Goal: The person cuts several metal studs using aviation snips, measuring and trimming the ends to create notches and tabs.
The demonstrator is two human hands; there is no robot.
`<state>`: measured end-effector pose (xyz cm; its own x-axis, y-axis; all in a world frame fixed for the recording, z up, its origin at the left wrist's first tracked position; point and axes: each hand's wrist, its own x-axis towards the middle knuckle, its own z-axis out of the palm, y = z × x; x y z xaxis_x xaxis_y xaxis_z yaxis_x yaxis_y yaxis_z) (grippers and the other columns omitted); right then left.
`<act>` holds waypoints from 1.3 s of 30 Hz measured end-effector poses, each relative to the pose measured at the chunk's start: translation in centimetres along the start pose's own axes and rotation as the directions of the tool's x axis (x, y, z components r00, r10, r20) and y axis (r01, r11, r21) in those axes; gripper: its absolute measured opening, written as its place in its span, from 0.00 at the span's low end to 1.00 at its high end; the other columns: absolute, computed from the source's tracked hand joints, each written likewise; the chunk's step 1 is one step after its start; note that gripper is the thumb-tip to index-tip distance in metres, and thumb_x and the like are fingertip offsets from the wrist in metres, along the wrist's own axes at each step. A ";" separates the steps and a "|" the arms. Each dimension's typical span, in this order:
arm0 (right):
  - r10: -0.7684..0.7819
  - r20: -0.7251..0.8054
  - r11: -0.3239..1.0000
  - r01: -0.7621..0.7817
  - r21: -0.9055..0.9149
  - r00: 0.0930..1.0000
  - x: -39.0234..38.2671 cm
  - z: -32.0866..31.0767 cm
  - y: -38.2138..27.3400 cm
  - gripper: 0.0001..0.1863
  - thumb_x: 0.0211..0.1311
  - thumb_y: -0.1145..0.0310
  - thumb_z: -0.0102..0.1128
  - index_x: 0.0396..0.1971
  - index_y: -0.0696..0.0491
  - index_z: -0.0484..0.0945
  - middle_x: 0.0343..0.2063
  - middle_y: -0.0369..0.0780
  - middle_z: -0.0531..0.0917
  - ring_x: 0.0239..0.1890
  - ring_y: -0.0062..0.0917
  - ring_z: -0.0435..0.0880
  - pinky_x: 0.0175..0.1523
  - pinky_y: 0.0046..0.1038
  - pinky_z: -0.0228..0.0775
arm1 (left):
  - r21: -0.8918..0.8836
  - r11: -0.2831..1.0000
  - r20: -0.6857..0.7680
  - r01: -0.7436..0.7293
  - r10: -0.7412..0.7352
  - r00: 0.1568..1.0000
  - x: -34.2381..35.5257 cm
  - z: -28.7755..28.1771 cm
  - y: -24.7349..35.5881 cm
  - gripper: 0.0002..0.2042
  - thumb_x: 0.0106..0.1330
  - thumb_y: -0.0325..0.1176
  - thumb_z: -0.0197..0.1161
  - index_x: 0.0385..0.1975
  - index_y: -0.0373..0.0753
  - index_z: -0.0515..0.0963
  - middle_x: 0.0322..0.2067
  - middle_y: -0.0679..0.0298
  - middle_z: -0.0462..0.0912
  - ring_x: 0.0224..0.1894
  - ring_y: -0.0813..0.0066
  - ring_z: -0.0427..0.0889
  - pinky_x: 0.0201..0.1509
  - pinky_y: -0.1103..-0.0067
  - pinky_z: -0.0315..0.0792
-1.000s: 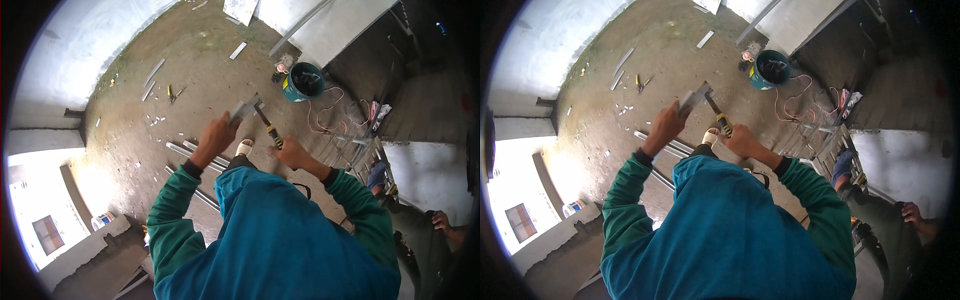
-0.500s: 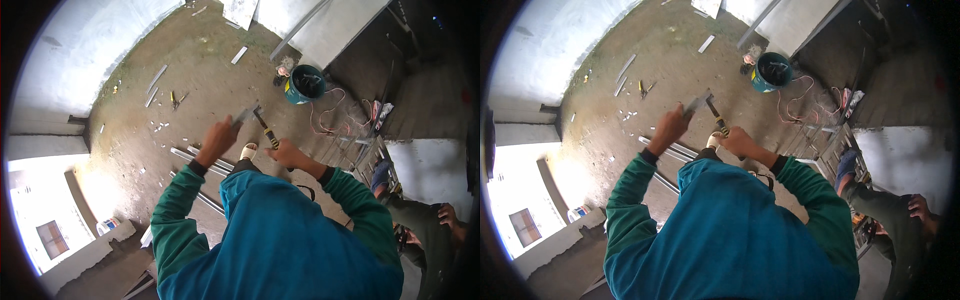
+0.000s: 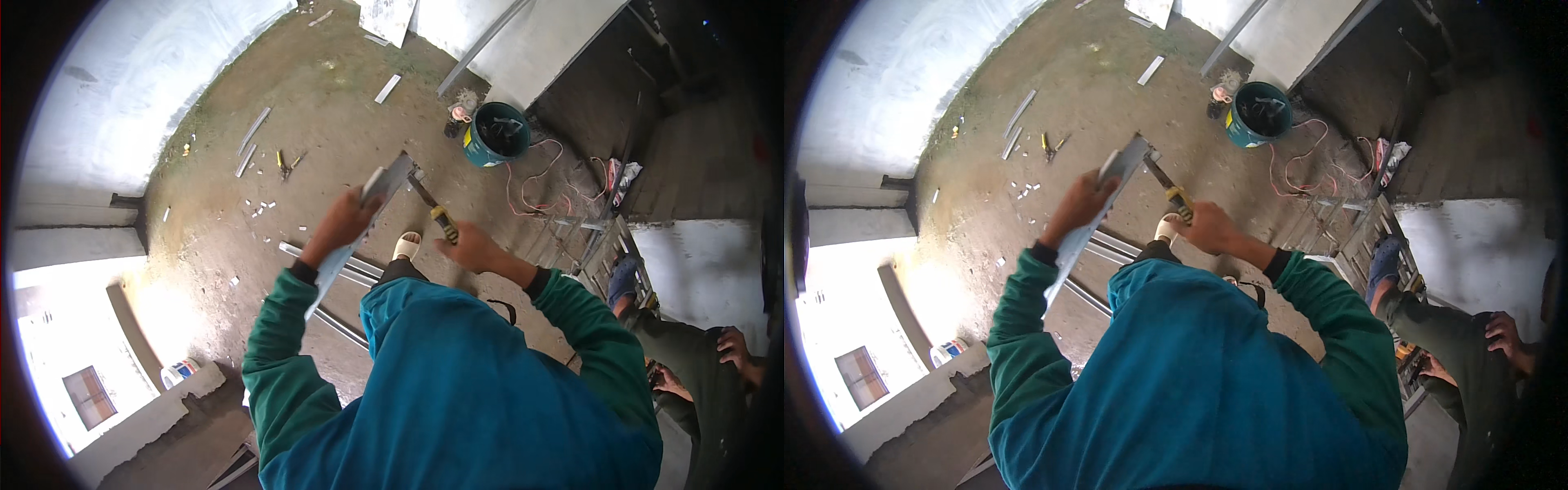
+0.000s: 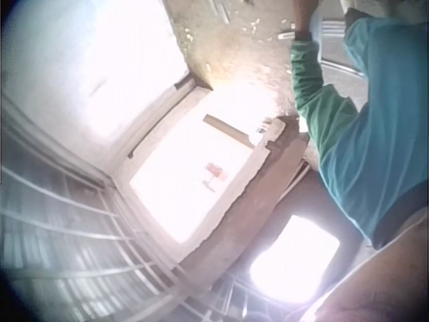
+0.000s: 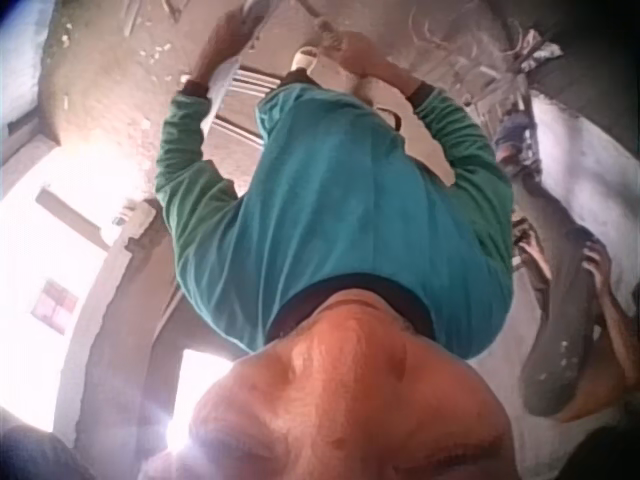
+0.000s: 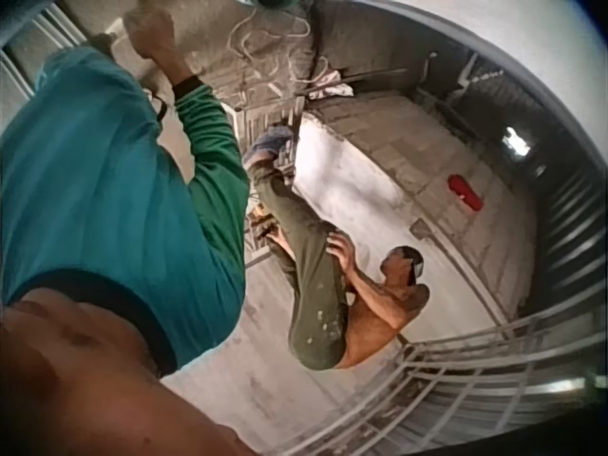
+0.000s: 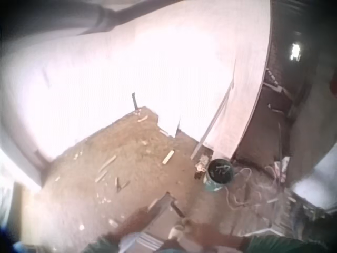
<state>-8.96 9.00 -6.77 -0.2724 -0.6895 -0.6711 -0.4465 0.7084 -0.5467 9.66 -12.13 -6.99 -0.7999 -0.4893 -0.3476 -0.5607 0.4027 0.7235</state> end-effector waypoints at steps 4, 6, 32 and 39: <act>-0.620 -0.262 0.759 0.650 0.039 0.739 -0.2 -0.8 2.9 0.27 0.62 0.48 0.60 0.26 0.64 0.79 0.24 0.55 0.82 0.32 0.49 0.83 0.39 0.43 0.74 | -0.542 0.828 0.371 0.143 0.082 0.925 -0.8 -2.0 1.2 0.26 0.72 0.57 0.53 0.42 0.34 0.71 0.19 0.62 0.78 0.24 0.75 0.81 0.25 0.75 0.77; -0.623 -0.286 0.750 0.660 0.047 0.728 0.3 -0.4 2.3 0.28 0.62 0.48 0.60 0.26 0.64 0.79 0.24 0.54 0.81 0.31 0.49 0.83 0.39 0.44 0.74 | -0.554 0.823 0.363 0.124 0.105 0.926 -0.1 -1.0 2.2 0.24 0.72 0.55 0.54 0.41 0.33 0.72 0.20 0.58 0.79 0.24 0.68 0.83 0.25 0.70 0.77; -0.444 -0.363 0.881 0.474 -0.007 0.819 1.3 1.8 4.6 0.20 0.60 0.58 0.63 0.19 0.58 0.72 0.13 0.41 0.73 0.18 0.34 0.73 0.30 0.37 0.67 | -0.136 0.989 0.015 -0.065 0.068 0.998 0.9 0.9 1.3 0.26 0.71 0.54 0.56 0.47 0.31 0.73 0.19 0.55 0.78 0.22 0.61 0.83 0.26 0.66 0.76; -0.260 -0.214 0.964 0.264 -0.012 0.942 0.0 1.0 3.1 0.18 0.60 0.59 0.64 0.21 0.58 0.71 0.17 0.42 0.75 0.23 0.36 0.76 0.33 0.38 0.67 | -0.533 0.821 0.366 0.204 0.007 0.931 0.5 0.2 -1.0 0.27 0.71 0.58 0.54 0.51 0.36 0.70 0.24 0.62 0.78 0.22 0.74 0.81 0.27 0.75 0.77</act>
<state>-9.46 11.33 -9.03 -0.3228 -0.8658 -0.3823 -0.5127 0.4995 -0.6983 9.76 -12.68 -8.01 -0.8264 -0.1699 -0.5369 -0.5092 -0.1815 0.8413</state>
